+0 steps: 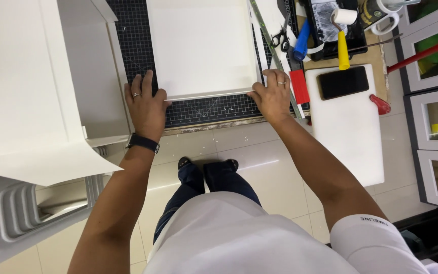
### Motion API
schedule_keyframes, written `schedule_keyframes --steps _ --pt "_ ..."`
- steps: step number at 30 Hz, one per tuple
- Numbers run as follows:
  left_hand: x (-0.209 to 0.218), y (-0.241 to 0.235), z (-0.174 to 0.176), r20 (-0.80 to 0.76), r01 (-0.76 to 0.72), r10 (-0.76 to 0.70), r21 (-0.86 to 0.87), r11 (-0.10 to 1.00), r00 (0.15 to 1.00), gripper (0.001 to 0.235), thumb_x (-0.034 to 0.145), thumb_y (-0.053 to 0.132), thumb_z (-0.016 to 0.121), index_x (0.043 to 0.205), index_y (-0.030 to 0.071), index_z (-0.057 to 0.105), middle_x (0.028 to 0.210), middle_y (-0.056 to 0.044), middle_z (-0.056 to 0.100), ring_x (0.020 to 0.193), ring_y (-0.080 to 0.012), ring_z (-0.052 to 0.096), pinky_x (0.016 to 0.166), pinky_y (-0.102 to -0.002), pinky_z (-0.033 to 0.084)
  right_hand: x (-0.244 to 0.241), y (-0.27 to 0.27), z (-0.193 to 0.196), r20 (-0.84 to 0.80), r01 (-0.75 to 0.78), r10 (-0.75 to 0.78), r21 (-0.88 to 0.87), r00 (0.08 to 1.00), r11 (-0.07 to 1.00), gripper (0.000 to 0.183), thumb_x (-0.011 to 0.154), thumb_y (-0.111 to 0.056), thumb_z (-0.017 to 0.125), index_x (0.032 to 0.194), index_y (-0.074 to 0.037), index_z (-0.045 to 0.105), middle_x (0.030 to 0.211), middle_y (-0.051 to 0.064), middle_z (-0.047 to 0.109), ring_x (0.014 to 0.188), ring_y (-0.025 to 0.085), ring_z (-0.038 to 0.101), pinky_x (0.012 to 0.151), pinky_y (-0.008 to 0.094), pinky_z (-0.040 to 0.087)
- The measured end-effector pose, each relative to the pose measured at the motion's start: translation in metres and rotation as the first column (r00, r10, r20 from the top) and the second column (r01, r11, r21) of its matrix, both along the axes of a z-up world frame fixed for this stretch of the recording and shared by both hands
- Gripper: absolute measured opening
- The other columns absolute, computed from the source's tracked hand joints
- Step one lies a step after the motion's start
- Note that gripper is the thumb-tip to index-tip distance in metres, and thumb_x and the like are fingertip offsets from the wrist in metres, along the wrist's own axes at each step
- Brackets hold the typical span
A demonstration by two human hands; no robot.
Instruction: Cutting and assembling white foam board material using scissors, a utility knife, and a scraper on a cutting mat.
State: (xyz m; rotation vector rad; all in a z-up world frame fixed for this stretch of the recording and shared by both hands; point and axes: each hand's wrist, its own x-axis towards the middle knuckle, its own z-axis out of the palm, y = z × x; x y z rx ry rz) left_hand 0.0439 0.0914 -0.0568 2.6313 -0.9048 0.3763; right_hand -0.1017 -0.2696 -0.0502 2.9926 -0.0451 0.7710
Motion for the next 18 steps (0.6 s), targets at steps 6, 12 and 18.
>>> schedule_keyframes --steps 6,12,18 --pt "0.000 -0.002 0.005 -0.029 -0.030 0.032 0.071 0.997 0.999 0.020 0.090 0.035 0.080 0.096 0.016 0.075 0.163 -0.010 0.043 0.153 -0.0411 0.024 0.119 -0.066 0.017 0.008 -0.009 0.031 -0.212 0.029 0.037 0.296 0.977 0.955 0.021 0.086 -0.038 0.086 0.096 -0.021 0.081 0.130 0.007 0.059 0.128 0.036 0.052 0.102 0.058 0.042" --pt "-0.005 -0.005 0.005 -0.095 -0.013 0.012 -0.009 1.000 0.995 0.034 0.083 0.025 0.087 0.109 0.009 0.070 0.163 -0.017 0.037 0.151 -0.0443 0.029 0.121 -0.067 0.017 0.018 -0.024 -0.004 -0.341 0.497 -0.386 0.353 0.857 0.793 0.018 0.102 -0.039 0.070 0.109 -0.022 0.068 0.095 0.003 0.068 0.084 0.028 0.074 0.074 0.047 0.059" --pt "-0.008 -0.007 0.014 -0.091 0.042 -0.039 0.036 0.998 0.995 0.020 0.086 0.035 0.082 0.093 0.017 0.077 0.158 -0.009 0.051 0.155 -0.0396 0.026 0.123 -0.064 0.012 0.046 -0.041 -0.026 -0.420 0.619 -0.526 0.119 0.740 0.776 0.038 0.099 -0.020 0.070 0.131 -0.007 0.054 0.109 0.018 0.064 0.101 0.037 0.072 0.083 0.049 0.062"
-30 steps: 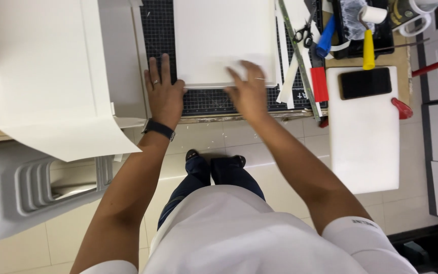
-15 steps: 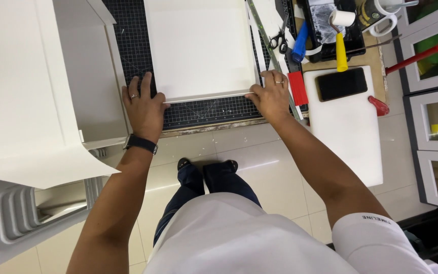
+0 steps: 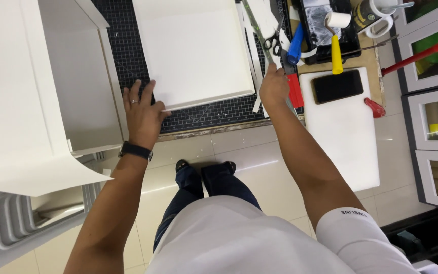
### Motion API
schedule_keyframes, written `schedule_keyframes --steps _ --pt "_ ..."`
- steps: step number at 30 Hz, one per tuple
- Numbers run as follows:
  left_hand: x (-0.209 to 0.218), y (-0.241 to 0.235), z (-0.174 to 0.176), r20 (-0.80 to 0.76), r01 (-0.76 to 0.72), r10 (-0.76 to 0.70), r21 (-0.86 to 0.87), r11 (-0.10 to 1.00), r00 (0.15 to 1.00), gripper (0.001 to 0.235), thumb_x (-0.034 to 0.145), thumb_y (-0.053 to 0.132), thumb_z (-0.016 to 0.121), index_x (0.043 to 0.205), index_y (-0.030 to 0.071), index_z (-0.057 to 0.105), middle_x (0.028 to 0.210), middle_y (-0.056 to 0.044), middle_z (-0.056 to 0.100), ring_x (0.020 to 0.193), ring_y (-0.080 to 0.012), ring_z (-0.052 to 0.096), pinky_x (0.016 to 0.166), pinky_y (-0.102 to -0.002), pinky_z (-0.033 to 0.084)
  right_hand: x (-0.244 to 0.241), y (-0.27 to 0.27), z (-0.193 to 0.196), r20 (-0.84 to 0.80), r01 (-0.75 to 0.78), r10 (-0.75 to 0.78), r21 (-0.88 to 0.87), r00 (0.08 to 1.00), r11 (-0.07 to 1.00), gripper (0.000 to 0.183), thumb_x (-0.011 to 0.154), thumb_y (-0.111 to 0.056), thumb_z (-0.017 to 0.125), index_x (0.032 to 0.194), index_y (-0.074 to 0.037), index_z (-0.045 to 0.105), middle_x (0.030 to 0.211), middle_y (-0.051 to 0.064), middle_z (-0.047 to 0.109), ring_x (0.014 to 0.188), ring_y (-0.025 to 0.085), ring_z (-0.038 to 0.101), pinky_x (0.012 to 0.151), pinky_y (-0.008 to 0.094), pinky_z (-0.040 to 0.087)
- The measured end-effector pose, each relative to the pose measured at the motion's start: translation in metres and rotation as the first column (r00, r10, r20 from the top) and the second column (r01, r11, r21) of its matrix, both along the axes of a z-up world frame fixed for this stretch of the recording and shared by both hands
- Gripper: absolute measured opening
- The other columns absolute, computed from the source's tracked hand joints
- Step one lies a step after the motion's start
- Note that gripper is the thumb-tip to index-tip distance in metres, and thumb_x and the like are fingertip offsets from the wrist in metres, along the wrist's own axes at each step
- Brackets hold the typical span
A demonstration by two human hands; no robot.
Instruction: Cutting and assembling white foam board material using scissors, a utility knife, and a scraper on a cutting mat.
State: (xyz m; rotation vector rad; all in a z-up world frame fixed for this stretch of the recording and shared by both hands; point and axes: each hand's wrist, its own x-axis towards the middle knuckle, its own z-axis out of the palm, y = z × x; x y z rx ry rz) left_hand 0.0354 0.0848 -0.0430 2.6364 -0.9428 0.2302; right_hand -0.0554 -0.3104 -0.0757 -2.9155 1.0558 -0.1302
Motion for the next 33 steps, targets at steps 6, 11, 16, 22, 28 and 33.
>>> schedule_keyframes --steps 6,11,16,22,28,33 --pt "-0.016 -0.026 0.026 -0.096 0.047 -0.039 0.076 0.996 0.995 0.030 0.078 0.040 0.086 0.098 0.019 0.082 0.163 -0.014 0.047 0.157 -0.0454 0.015 0.125 -0.063 0.006 -0.014 0.009 0.021 -0.142 -0.051 0.026 -0.177 0.990 0.983 0.046 0.100 -0.009 0.059 0.143 0.003 0.047 0.109 0.020 0.068 0.097 0.037 0.076 0.083 0.047 0.063" --pt "-0.013 -0.093 0.018 -0.345 0.240 -0.235 -0.030 0.970 0.909 0.031 0.103 0.042 0.060 0.127 0.028 0.074 0.154 -0.008 0.053 0.151 -0.0406 0.033 0.121 -0.065 0.021 -0.066 -0.007 0.025 0.243 0.068 -0.228 0.529 0.943 0.846 0.045 0.104 -0.005 0.046 0.144 -0.022 0.058 0.145 0.012 0.058 0.137 0.032 0.054 0.117 0.046 0.040" --pt "0.026 -0.133 -0.039 -0.379 0.228 -0.163 0.133 0.964 0.911 0.032 0.102 0.030 0.062 0.130 0.044 0.068 0.159 0.002 0.045 0.154 -0.0359 0.026 0.121 -0.061 0.025 -0.114 0.076 0.045 0.237 0.039 -0.615 0.915 0.752 0.401 0.037 0.108 -0.027 0.049 0.144 -0.018 0.056 0.076 0.004 0.056 0.058 0.010 0.052 0.042 0.019 0.044" --pt "0.042 -0.148 -0.042 -0.342 0.255 -0.154 0.273 0.928 0.927 0.041 0.100 0.019 0.064 0.126 0.049 0.070 0.156 0.003 0.046 0.149 -0.0371 0.033 0.114 -0.056 0.040 -0.097 0.111 0.042 0.189 -0.021 -0.680 0.969 0.708 0.247 0.040 0.111 -0.031 0.045 0.150 -0.024 0.051 0.077 0.003 0.053 0.059 0.010 0.050 0.042 0.019 0.046" --pt "0.034 -0.137 -0.021 -0.395 0.267 -0.140 0.288 0.919 0.908 0.056 0.101 0.007 0.057 0.135 0.051 0.063 0.160 0.003 0.042 0.152 -0.0343 0.029 0.118 -0.056 0.035 -0.098 0.101 0.057 0.361 -0.004 -0.290 0.633 0.886 0.774 0.042 0.113 -0.032 0.045 0.154 -0.028 0.050 0.124 0.010 0.064 0.113 0.030 0.060 0.094 0.046 0.051" --pt "0.031 -0.136 -0.001 -0.418 0.278 -0.140 0.292 0.915 0.898 0.059 0.102 0.000 0.053 0.138 0.046 0.063 0.162 0.000 0.041 0.153 -0.0350 0.027 0.120 -0.056 0.033 -0.100 0.097 0.034 0.326 0.020 -0.200 0.482 0.924 0.876 0.047 0.113 -0.030 0.046 0.160 -0.034 0.041 0.153 0.012 0.053 0.138 0.044 0.050 0.111 0.058 0.046"
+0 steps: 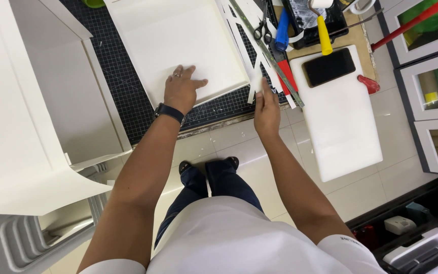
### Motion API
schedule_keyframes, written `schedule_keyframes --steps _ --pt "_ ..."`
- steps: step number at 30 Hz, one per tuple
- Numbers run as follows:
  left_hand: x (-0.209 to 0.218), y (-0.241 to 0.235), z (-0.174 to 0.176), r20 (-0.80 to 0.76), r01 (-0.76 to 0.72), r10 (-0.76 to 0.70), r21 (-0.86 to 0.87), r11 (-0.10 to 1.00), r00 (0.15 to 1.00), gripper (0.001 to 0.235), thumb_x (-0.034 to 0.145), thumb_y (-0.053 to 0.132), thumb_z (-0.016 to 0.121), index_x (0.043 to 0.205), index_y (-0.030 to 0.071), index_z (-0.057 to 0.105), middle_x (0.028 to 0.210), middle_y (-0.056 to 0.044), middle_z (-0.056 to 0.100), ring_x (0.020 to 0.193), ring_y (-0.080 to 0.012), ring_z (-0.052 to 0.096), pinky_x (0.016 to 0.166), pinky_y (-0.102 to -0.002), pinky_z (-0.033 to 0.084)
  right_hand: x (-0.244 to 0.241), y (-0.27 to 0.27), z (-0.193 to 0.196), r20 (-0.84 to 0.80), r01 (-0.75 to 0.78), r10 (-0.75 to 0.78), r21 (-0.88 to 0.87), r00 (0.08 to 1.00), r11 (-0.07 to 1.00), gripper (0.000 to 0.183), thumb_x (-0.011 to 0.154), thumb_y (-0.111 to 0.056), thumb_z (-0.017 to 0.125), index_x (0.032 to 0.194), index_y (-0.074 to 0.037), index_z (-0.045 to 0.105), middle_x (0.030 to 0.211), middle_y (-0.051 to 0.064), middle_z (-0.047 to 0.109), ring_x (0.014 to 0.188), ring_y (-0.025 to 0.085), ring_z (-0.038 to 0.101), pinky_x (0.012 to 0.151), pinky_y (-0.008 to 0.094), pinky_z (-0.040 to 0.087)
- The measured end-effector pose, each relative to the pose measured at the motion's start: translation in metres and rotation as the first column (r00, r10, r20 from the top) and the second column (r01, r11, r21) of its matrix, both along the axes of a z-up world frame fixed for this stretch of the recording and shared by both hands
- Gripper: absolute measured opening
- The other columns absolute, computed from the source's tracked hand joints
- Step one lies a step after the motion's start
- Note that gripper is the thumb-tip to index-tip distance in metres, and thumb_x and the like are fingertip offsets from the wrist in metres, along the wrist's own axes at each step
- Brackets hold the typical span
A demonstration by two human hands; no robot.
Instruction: Cutting and assembling white foam board material using scissors, a utility knife, and a scraper on a cutting mat.
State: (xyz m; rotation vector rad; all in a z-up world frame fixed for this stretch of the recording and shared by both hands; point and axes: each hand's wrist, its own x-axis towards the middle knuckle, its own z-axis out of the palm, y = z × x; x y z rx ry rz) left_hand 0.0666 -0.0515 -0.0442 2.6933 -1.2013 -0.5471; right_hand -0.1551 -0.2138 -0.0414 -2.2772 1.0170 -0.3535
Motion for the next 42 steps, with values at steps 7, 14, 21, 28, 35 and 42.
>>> schedule_keyframes --steps 7,14,21,28,35,42 --pt "-0.001 0.003 0.001 0.003 0.017 -0.017 -0.009 1.000 1.000 0.060 0.103 0.000 0.050 0.139 0.046 0.063 0.162 0.002 0.040 0.153 -0.0339 0.026 0.120 -0.055 0.032 0.001 0.007 -0.007 -0.042 -0.044 0.037 -0.176 0.998 0.983 0.048 0.115 -0.030 0.043 0.162 -0.032 0.034 0.112 0.012 0.057 0.103 0.036 0.068 0.083 0.051 0.060" --pt "-0.003 0.011 0.011 -0.019 0.035 -0.036 -0.034 0.999 0.999 0.060 0.103 0.000 0.045 0.140 0.044 0.063 0.162 0.000 0.040 0.153 -0.0336 0.026 0.119 -0.055 0.032 0.000 0.002 -0.010 -0.099 -0.077 0.056 -0.213 0.993 0.974 0.047 0.115 -0.034 0.044 0.161 -0.036 0.036 0.114 0.009 0.058 0.107 0.033 0.070 0.085 0.050 0.062" --pt "0.035 -0.004 -0.038 0.043 0.040 -0.037 -0.078 0.996 0.998 0.054 0.102 0.001 0.041 0.145 0.028 0.060 0.153 -0.004 0.050 0.144 -0.0337 0.040 0.108 -0.054 0.046 -0.001 0.028 0.035 0.209 0.066 -0.046 -0.091 0.977 0.994 0.038 0.115 -0.024 0.045 0.151 -0.013 0.045 0.142 0.021 0.053 0.134 0.042 0.054 0.106 0.053 0.052" --pt "0.062 -0.005 0.036 -0.312 -0.022 0.036 0.050 0.999 0.949 0.073 0.089 -0.020 0.033 0.149 0.016 0.054 0.152 -0.016 0.051 0.141 -0.0357 0.044 0.104 -0.048 0.051 0.022 0.136 -0.012 0.136 -0.184 0.169 0.114 0.976 0.976 0.040 0.108 -0.028 0.039 0.145 -0.014 0.048 0.135 0.016 0.063 0.114 0.037 0.066 0.088 0.049 0.058" --pt "0.082 -0.017 0.020 -0.295 0.159 -0.085 0.238 0.958 0.952 0.077 0.090 -0.020 0.050 0.154 0.023 0.048 0.159 -0.009 0.043 0.138 -0.0335 0.049 0.095 -0.048 0.055 0.042 0.187 -0.003 0.426 -0.488 0.323 0.366 0.845 0.792 0.042 0.107 -0.003 0.043 0.149 -0.007 0.046 0.148 0.014 0.055 0.135 0.027 0.056 0.119 0.035 0.039" --pt "0.079 -0.008 0.037 -0.318 0.162 -0.087 0.221 0.962 0.944 0.075 0.091 -0.023 0.045 0.150 0.023 0.054 0.156 -0.009 0.047 0.137 -0.0331 0.050 0.096 -0.048 0.055 0.041 0.205 0.042 0.091 -0.509 0.529 0.447 0.844 0.735 0.081 0.096 -0.069 0.016 0.154 -0.019 0.044 0.156 0.015 0.051 0.131 0.034 0.061 0.107 0.049 0.047"
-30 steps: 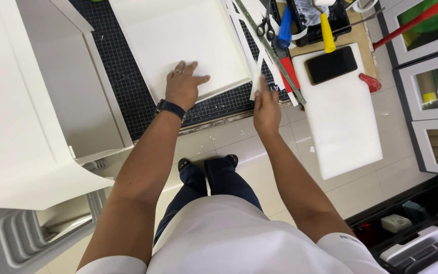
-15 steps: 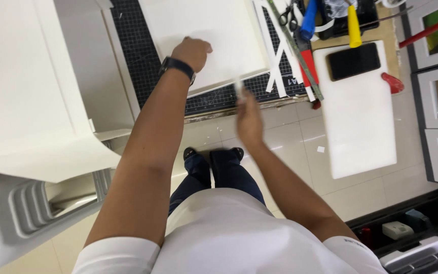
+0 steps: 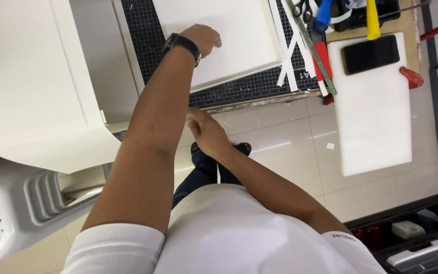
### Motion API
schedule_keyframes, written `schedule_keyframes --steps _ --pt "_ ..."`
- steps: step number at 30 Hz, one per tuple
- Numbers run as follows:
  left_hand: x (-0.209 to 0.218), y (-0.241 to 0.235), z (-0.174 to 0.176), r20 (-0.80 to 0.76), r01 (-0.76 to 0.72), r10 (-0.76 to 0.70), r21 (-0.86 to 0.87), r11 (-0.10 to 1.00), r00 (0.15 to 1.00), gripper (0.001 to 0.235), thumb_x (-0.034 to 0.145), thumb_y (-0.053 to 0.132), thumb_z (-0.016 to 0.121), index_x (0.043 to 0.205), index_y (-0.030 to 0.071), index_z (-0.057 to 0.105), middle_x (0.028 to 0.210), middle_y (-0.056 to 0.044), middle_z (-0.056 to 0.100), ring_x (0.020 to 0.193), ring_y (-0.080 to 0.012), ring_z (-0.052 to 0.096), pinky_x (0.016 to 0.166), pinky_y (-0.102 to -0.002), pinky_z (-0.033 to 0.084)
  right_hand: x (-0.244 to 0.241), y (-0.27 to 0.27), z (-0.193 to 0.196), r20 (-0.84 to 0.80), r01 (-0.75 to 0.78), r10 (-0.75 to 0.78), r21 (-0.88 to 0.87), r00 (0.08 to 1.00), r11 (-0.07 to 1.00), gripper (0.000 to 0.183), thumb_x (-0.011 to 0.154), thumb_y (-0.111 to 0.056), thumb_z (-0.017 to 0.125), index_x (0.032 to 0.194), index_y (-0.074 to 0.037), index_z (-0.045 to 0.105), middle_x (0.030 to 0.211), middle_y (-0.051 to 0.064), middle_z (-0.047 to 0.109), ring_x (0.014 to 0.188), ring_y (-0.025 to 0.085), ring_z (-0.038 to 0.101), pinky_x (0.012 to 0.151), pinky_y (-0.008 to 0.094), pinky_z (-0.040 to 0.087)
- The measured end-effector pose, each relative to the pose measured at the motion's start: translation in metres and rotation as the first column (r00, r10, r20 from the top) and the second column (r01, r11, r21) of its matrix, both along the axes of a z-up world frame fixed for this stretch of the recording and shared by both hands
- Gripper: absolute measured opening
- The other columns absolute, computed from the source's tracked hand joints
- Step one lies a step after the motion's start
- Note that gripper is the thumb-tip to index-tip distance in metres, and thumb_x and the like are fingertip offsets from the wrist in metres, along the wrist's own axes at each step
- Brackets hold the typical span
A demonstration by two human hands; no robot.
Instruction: Cutting and assembling white foam board material using scissors, a utility knife, and a scraper on a cutting mat.
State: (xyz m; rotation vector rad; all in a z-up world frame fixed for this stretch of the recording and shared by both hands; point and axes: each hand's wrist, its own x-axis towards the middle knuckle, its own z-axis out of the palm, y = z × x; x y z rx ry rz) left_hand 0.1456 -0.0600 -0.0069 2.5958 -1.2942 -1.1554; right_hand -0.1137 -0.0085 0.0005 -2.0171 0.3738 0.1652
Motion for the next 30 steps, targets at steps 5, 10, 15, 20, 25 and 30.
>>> schedule_keyframes --steps 5,10,15,20,25,30 --pt "-0.002 0.005 0.015 -0.015 -0.089 0.089 -0.033 0.995 0.996 0.070 0.090 -0.024 0.047 0.141 0.022 0.060 0.147 -0.015 0.055 0.119 -0.0347 0.063 0.086 -0.046 0.058 -0.006 -0.035 -0.047 0.173 0.072 0.056 -0.653 0.983 0.754 0.057 0.107 -0.024 0.060 0.159 -0.031 0.035 0.099 0.009 0.054 0.056 0.023 0.053 0.038 0.039 0.047" --pt "-0.005 0.006 0.018 -0.031 -0.090 0.089 -0.042 0.995 0.996 0.071 0.089 -0.024 0.046 0.142 0.021 0.060 0.149 -0.012 0.054 0.123 -0.0334 0.060 0.088 -0.046 0.058 -0.021 -0.095 -0.044 0.078 0.186 -0.183 -0.686 0.980 0.703 0.046 0.108 -0.032 0.051 0.153 -0.032 0.043 0.102 0.012 0.059 0.058 0.027 0.058 0.041 0.041 0.048" --pt "-0.012 0.007 0.017 -0.049 -0.119 0.117 -0.047 0.992 0.992 0.073 0.089 -0.025 0.045 0.144 0.021 0.059 0.151 -0.013 0.052 0.128 -0.0344 0.058 0.091 -0.046 0.057 -0.018 -0.059 -0.055 0.218 0.299 -0.205 -0.658 0.954 0.691 0.047 0.108 -0.023 0.053 0.153 -0.035 0.045 0.098 0.008 0.061 0.050 0.019 0.050 0.037 0.037 0.038" --pt "-0.015 0.030 0.008 -0.256 -0.410 0.335 -0.344 0.845 0.907 0.071 0.086 -0.008 0.027 0.143 0.022 0.057 0.151 -0.012 0.054 0.133 -0.0332 0.054 0.101 -0.042 0.049 -0.009 -0.055 -0.032 0.267 0.134 -0.030 -0.381 0.963 0.915 0.045 0.107 -0.028 0.058 0.150 -0.036 0.048 0.103 0.006 0.060 0.071 0.026 0.063 0.056 0.045 0.048" --pt "-0.102 0.082 0.018 -0.056 -0.354 0.589 -0.843 0.405 0.806 0.026 0.100 0.007 0.057 0.124 0.010 0.069 0.126 -0.012 0.069 0.114 -0.0302 0.065 0.099 -0.043 0.050 -0.030 -0.144 -0.013 0.217 0.278 -0.209 -0.366 0.954 0.888 0.055 0.101 -0.052 0.054 0.142 -0.017 0.054 0.128 0.009 0.064 0.101 0.024 0.069 0.070 0.037 0.062" --pt "-0.149 0.133 -0.042 0.309 -0.160 0.680 -0.830 0.534 0.665 0.023 0.093 0.026 0.083 0.113 0.018 0.076 0.131 -0.005 0.062 0.127 -0.0321 0.055 0.108 -0.055 0.041 -0.027 -0.224 -0.046 0.535 0.372 -0.099 -0.432 0.839 0.821 0.003 0.100 -0.017 0.080 0.102 -0.015 0.079 0.086 0.004 0.065 0.079 0.025 0.069 0.070 0.034 0.053"
